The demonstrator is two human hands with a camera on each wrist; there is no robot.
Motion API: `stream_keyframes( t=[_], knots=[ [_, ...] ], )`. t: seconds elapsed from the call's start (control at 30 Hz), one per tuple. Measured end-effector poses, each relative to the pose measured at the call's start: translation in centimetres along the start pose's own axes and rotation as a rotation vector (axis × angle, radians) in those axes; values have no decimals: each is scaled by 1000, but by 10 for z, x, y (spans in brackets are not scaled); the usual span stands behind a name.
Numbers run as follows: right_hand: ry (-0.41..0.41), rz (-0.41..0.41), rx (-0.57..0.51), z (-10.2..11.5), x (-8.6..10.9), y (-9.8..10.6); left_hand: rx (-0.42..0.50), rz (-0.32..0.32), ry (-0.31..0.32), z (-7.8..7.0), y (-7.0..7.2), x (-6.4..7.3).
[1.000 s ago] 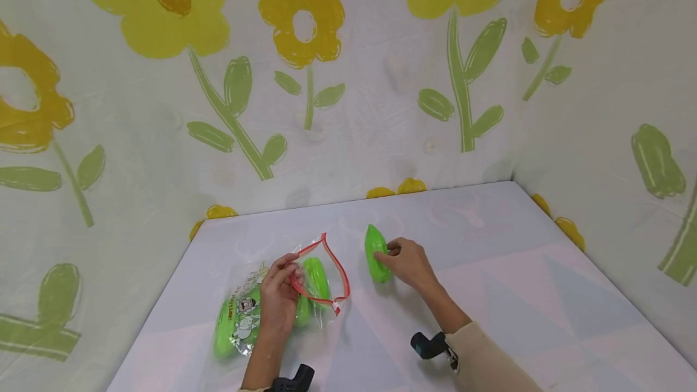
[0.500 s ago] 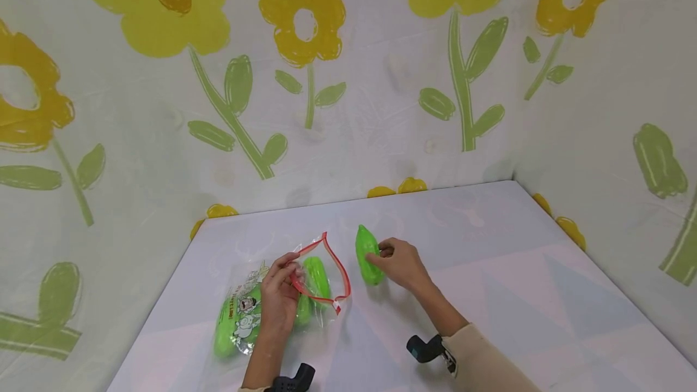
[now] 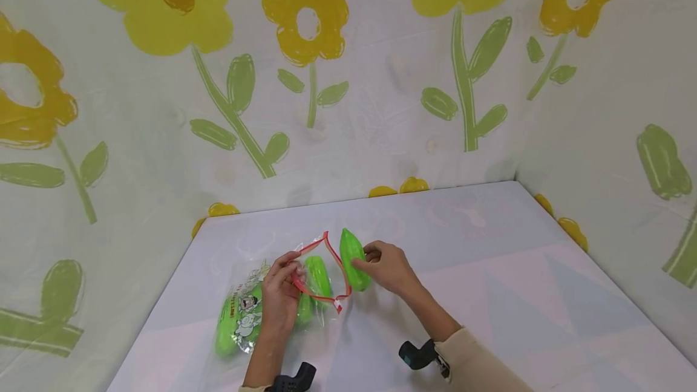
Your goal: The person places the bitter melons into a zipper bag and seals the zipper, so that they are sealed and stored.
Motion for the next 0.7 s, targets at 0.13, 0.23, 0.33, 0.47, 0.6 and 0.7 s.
stream_keyframes(
  t=[0.13,0.23,0.33,0.47,0.6,0.7],
  knots=[
    [49,8,7,8,1,-7,-6,4,-3,0,-1,0],
    [72,15,9,12,1,-13,-5,4,-5,0,-1,0],
    [84,31,9,15,1,-19,-3,5,-3,0,0,0],
    [108,46,10,19,1,-26,-8,7,-2,1,-1,0],
    [116,48,1,23,1,-30,-26,5,3,1,-1,1],
    [102,42,-9,25,1,-34,-24,0,5,1,0,1]
  ],
)
Point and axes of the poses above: each hand's wrist, its own x-axis away from the middle knuckle, its own y-axis out of the back of the hand, z = x × y, the point moved 8 cm from there along -x, towards the middle knuckle
